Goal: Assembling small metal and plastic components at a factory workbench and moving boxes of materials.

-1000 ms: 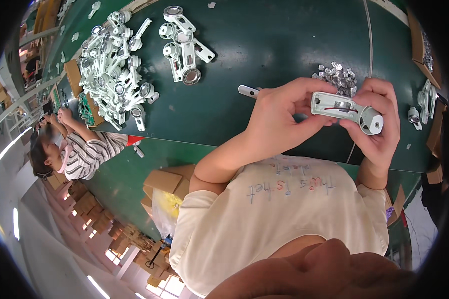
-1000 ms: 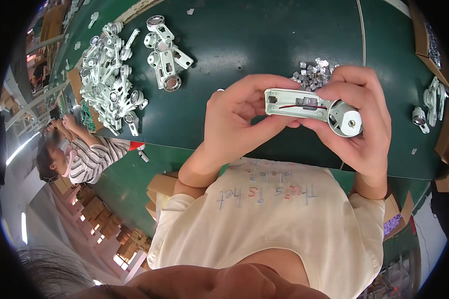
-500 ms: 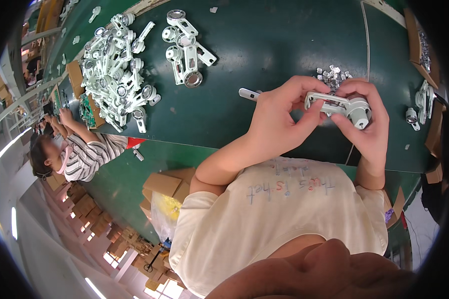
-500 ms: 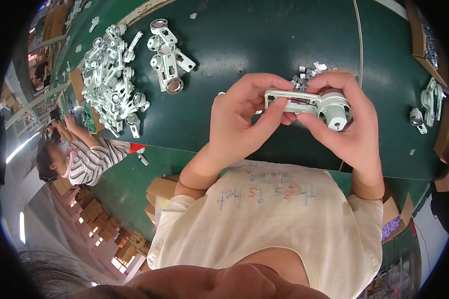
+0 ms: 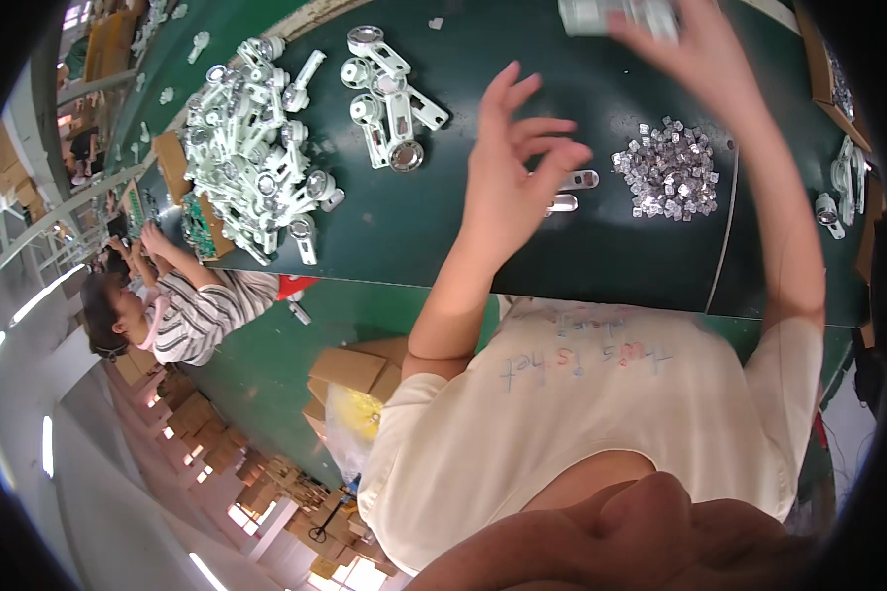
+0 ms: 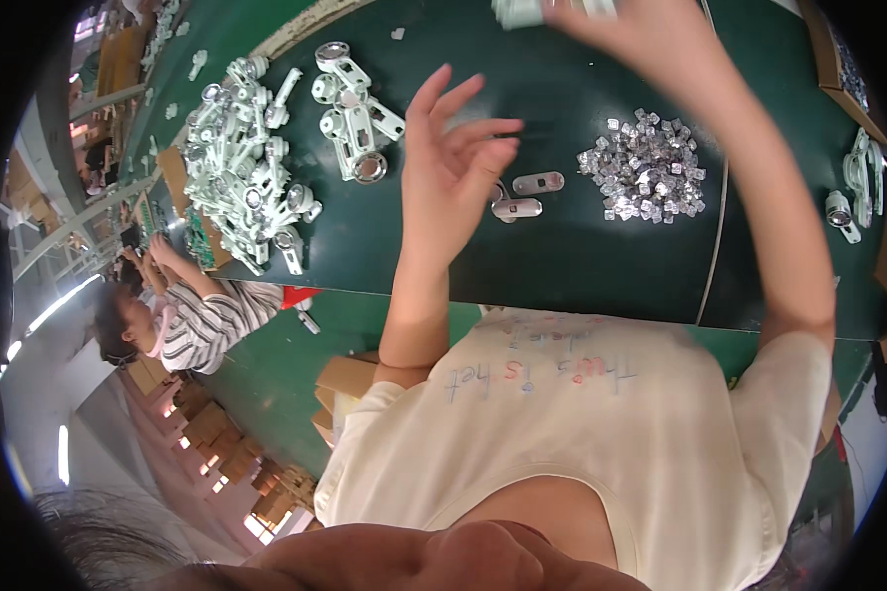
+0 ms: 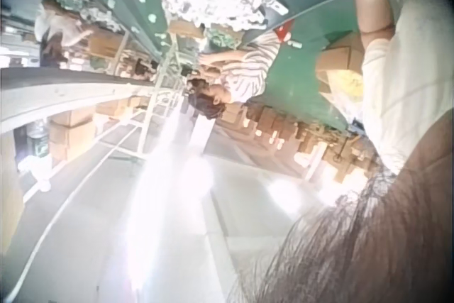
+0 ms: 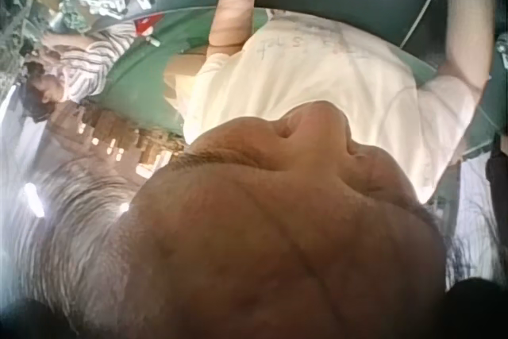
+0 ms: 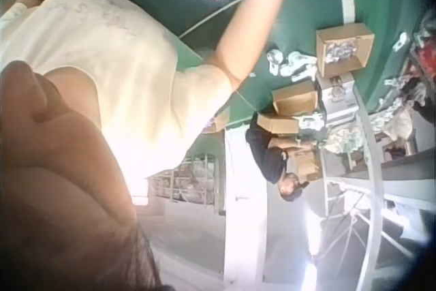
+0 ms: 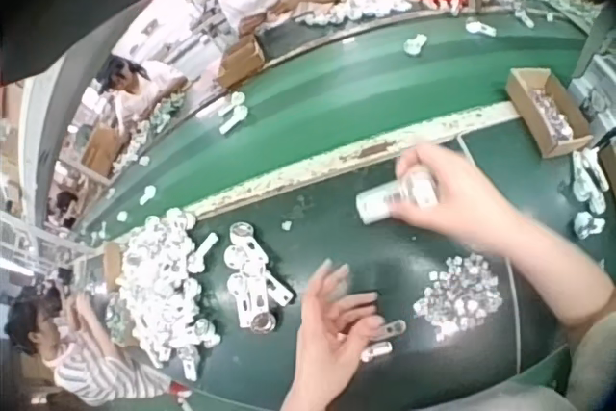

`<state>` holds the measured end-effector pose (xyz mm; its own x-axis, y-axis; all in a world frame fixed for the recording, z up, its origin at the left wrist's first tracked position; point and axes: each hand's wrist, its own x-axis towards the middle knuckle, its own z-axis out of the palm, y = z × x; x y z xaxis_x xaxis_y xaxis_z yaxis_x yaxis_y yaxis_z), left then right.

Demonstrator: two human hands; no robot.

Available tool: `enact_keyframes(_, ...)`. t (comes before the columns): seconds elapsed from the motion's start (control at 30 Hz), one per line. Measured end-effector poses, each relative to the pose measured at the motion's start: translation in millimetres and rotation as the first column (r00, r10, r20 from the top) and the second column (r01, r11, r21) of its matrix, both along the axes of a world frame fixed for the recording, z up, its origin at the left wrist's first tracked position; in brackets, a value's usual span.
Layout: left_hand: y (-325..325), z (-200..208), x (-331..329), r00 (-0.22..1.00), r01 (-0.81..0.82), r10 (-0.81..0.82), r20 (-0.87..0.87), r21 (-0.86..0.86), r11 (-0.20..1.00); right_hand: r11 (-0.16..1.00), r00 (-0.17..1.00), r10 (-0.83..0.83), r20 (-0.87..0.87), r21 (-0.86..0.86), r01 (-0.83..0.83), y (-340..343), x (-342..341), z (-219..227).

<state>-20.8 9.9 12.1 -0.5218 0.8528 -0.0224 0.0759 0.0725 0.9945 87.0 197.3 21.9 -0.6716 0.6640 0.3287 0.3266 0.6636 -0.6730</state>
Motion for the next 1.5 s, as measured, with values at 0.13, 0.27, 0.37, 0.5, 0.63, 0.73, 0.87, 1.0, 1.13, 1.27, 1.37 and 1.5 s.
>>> enact_keyframes(0.13,-27,-22,-16,0.922,0.009,-0.160,-0.353,-0.393,0.920,0.978,0.978,-0.204,0.044,-0.025,0.205,117,-81,-24)
enact_keyframes(0.27,-19,-22,14,0.725,0.168,-0.307,-0.617,-0.274,0.947,0.863,0.996,-0.064,-0.055,-0.505,0.028,194,-72,-71)
enact_keyframes(0.37,-19,-30,15,0.718,0.141,-0.304,-0.627,-0.297,0.944,0.954,0.952,-0.298,0.064,0.037,0.296,122,-62,-37)
enact_keyframes(0.5,-21,-34,0,0.709,0.197,-0.361,-0.605,-0.322,0.926,0.913,0.920,0.369,0.128,-0.233,-0.334,26,-9,-17)
enact_keyframes(0.63,-7,-24,-3,0.848,0.167,-0.300,-0.437,-0.318,0.933,0.932,0.876,0.330,0.352,-0.269,-0.243,-26,42,-21)
enact_keyframes(0.73,-2,-4,1,0.970,0.207,-0.149,0.190,-0.337,0.918,0.981,0.906,0.110,0.409,-0.189,-0.034,-44,50,-28)
enact_keyframes(0.87,-4,0,2,0.941,0.223,-0.164,0.294,-0.176,0.959,0.976,0.920,0.125,0.373,-0.215,-0.045,-52,47,-34)
enact_keyframes(1.0,-8,17,5,0.906,0.169,-0.121,0.406,-0.084,0.982,0.941,0.934,0.120,0.336,-0.339,0.001,-51,47,-33)
enact_keyframes(1.13,-11,20,5,0.896,0.117,-0.076,0.437,-0.066,0.991,0.849,0.987,0.072,0.147,-0.528,0.016,-57,49,-18)
enact_keyframes(1.27,-13,19,7,0.910,0.114,-0.074,0.407,-0.076,0.991,0.646,0.955,0.113,-0.275,-0.710,-0.281,-72,54,13)
enact_keyframes(1.37,-12,22,10,0.919,0.156,-0.116,0.377,-0.076,0.985,0.808,0.964,0.179,-0.197,-0.530,-0.259,-81,48,19)
enact_keyframes(1.5,-13,27,15,0.913,0.187,-0.167,0.373,-0.018,0.982,0.701,0.958,0.159,-0.239,-0.655,-0.280,-82,50,13)
